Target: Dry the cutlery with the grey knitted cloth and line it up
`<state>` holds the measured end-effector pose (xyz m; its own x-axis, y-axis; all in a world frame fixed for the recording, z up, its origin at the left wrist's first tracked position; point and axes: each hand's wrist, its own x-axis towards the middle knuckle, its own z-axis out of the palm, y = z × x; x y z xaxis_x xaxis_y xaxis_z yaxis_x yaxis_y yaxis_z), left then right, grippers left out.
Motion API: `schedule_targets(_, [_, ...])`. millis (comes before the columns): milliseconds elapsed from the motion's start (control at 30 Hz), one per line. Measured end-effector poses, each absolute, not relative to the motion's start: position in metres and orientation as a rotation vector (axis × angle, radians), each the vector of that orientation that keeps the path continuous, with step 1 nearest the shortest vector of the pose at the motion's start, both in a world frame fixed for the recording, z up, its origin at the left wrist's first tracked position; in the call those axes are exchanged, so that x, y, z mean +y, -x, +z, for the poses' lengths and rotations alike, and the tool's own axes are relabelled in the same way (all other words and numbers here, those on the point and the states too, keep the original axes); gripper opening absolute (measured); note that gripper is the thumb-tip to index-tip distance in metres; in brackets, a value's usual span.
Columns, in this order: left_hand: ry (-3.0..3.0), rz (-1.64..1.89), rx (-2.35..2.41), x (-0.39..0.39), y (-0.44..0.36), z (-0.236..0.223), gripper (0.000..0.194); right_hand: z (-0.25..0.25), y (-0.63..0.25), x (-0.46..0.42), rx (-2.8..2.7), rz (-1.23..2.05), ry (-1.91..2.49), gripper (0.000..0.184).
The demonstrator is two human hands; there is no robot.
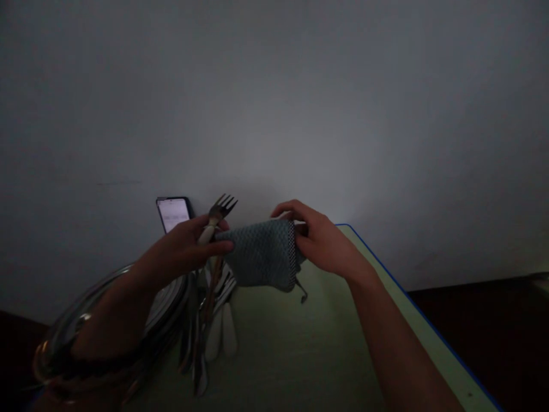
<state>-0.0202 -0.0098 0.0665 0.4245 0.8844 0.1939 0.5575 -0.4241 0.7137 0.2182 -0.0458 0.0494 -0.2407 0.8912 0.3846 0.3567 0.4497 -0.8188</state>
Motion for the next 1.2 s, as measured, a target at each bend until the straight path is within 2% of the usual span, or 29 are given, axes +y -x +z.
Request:
schedule_targets(233, [-2.096,0.780,1.176,-0.011,0.020,0.068,0.030,0.055,-0.227,-0.049,-1.900,0.604,0.960,0.026])
schedule_targets(333, [-2.082,0.804,1.202,-0.011,0.021,0.066,0.033,0.055,-0.227,-0.048,-1.897,0.681,0.906,0.027])
schedule_targets(433, [-1.992,0.832,1.147,-0.013,0.021,0.067,0.033,0.052,-0.223,-0.047,-1.820,0.736,0.981,0.015])
schedule_targets(533, [-1.880,0.799,1.068,-0.016,0.021,0.068,0.028,0.051,-0.219,-0.047,-1.755,0.683,1.115,0.041])
schedule_targets(567, [-1.867,0.790,1.064,-0.016,0.020,0.068,0.026,0.051,-0.219,-0.048,-1.767,0.694,1.129,0.044])
schedule_targets(733, [-2.054,0.787,1.147,-0.013,0.019,0.067,0.017,0.057,-0.225,-0.051,-1.770,0.904,1.238,0.021])
schedule_targets(800, [-2.144,0.709,1.147,-0.012,0.020,0.066,0.020,0.057,-0.230,-0.048,-1.596,0.905,1.290,0.021])
schedule_targets(900, [-2.140,0.397,1.069,-0.015,0.021,0.064,0.032,0.057,-0.235,-0.041,-1.249,0.757,1.253,0.026])
schedule_targets(1000, [-2.016,0.157,1.041,-0.019,0.022,0.061,0.035,0.058,-0.232,-0.039,-1.085,0.603,1.173,0.028])
schedule_targets(1100, [-1.998,0.090,1.102,-0.024,0.019,0.061,0.041,0.059,-0.216,-0.046,-1.285,0.432,1.151,0.026])
schedule_targets(1200, [-2.095,0.093,1.124,-0.027,0.015,0.064,0.042,0.057,-0.196,-0.055,-1.821,0.550,1.060,0.020])
